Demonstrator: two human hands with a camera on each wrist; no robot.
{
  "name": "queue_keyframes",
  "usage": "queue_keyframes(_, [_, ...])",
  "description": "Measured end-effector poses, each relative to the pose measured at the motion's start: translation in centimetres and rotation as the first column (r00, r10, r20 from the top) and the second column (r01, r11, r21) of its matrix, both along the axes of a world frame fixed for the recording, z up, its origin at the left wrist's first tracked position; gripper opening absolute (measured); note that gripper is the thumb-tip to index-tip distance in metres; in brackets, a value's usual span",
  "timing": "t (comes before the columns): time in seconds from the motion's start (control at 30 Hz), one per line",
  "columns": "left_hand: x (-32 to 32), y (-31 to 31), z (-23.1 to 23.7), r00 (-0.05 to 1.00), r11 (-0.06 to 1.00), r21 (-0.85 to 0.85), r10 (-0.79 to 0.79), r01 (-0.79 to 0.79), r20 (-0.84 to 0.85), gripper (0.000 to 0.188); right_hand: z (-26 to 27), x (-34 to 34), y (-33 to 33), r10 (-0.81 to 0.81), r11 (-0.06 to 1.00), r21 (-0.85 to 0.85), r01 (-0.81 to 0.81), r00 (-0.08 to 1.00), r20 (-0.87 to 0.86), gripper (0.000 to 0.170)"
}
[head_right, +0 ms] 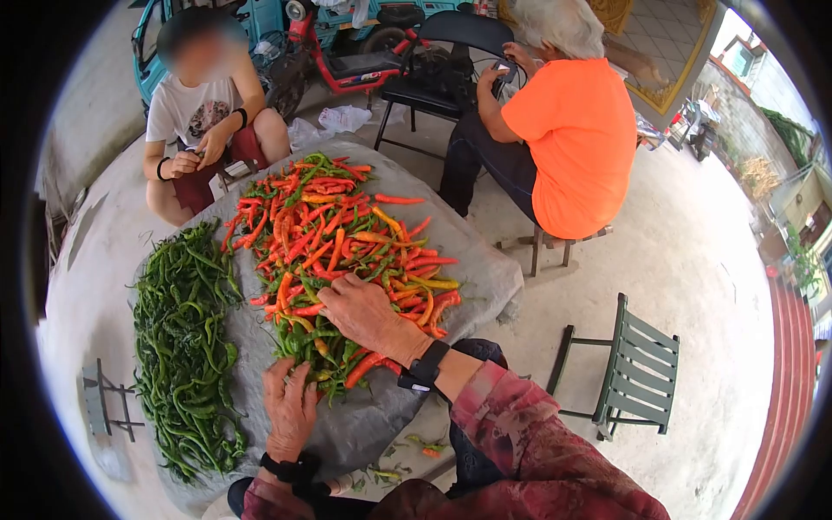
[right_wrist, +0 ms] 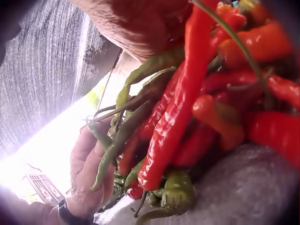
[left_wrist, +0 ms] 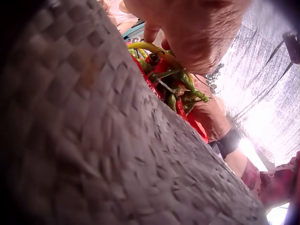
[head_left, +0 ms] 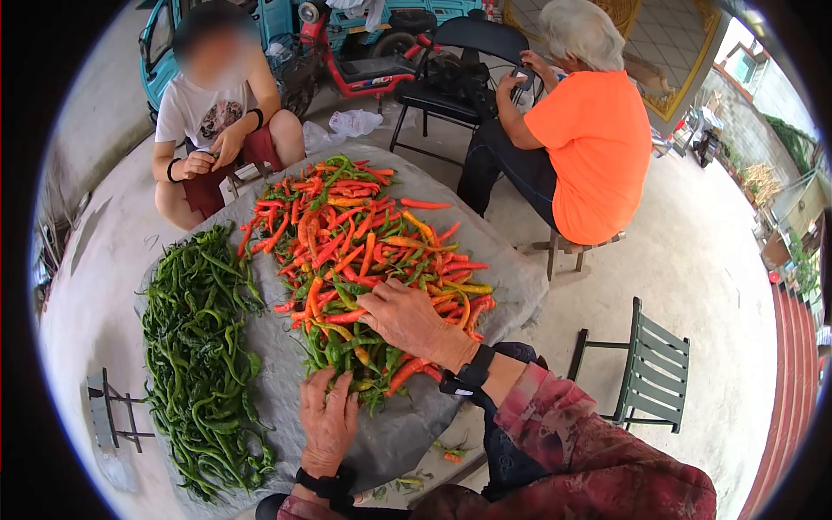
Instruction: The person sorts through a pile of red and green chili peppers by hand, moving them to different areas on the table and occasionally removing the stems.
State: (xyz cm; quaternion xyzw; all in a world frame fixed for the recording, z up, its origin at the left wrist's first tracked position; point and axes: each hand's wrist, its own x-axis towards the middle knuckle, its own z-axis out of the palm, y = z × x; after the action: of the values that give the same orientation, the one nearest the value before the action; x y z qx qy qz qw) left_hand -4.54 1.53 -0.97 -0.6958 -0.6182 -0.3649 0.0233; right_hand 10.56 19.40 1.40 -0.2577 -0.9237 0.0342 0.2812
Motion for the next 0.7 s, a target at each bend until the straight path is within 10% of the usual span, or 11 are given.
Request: queue_keyframes(0.7, [0.38, 0.05, 0.16, 1.000, 1.000, -0.014, -0.011, 0.011, 0.003, 0.039, 0.02, 0.21, -0.20, 0.023, 0.999, -0.043, -0.022, 1.000, 0.019, 0.025])
